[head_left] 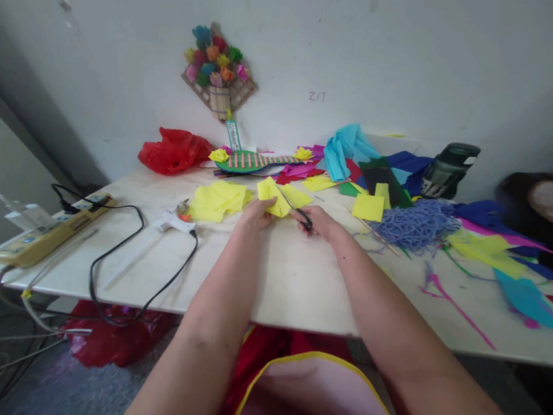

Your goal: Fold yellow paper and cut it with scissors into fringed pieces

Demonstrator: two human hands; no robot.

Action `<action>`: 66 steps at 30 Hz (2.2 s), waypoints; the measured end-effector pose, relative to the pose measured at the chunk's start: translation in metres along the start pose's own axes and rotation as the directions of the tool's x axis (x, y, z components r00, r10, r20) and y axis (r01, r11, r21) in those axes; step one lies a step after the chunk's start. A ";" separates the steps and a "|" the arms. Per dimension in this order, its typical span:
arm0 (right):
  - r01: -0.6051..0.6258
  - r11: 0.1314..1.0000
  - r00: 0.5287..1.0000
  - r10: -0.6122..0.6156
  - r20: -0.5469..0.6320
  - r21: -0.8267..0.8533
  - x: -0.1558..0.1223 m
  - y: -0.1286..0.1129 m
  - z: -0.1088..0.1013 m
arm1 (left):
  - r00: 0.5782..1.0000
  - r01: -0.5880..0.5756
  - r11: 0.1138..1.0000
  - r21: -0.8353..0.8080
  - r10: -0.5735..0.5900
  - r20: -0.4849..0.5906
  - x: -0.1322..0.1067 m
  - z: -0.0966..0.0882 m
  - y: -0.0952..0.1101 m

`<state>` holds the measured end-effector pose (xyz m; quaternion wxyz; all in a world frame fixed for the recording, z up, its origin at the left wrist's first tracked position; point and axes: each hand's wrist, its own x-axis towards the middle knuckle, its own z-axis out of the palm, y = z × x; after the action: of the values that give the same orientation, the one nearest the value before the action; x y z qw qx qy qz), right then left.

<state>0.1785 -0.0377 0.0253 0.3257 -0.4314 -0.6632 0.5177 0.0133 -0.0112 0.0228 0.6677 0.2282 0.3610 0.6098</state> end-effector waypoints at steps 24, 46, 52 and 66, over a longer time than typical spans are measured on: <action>-0.036 0.999 0.976 0.037 -0.215 0.007 -0.002 -0.014 0.009 | 0.999 -0.024 0.999 0.021 0.025 -0.022 -0.003 0.002 0.002; 0.020 0.999 0.999 -0.019 -0.026 0.029 -0.007 -0.010 -0.002 | 0.996 -0.079 0.994 0.077 0.074 0.057 -0.006 0.005 0.000; 0.020 1.000 0.999 -0.020 -0.028 0.008 -0.008 -0.011 -0.001 | 0.997 -0.071 0.990 0.122 0.065 0.048 -0.009 0.006 0.001; 0.047 0.999 0.998 -0.048 -0.040 -0.023 -0.007 -0.011 -0.001 | 0.995 -0.066 0.984 0.165 0.052 0.085 -0.008 0.007 -0.001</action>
<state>0.1797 -0.0449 0.0359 0.3464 -0.4294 -0.6721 0.4938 0.0193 -0.0182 0.0284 0.6418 0.3184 0.3769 0.5871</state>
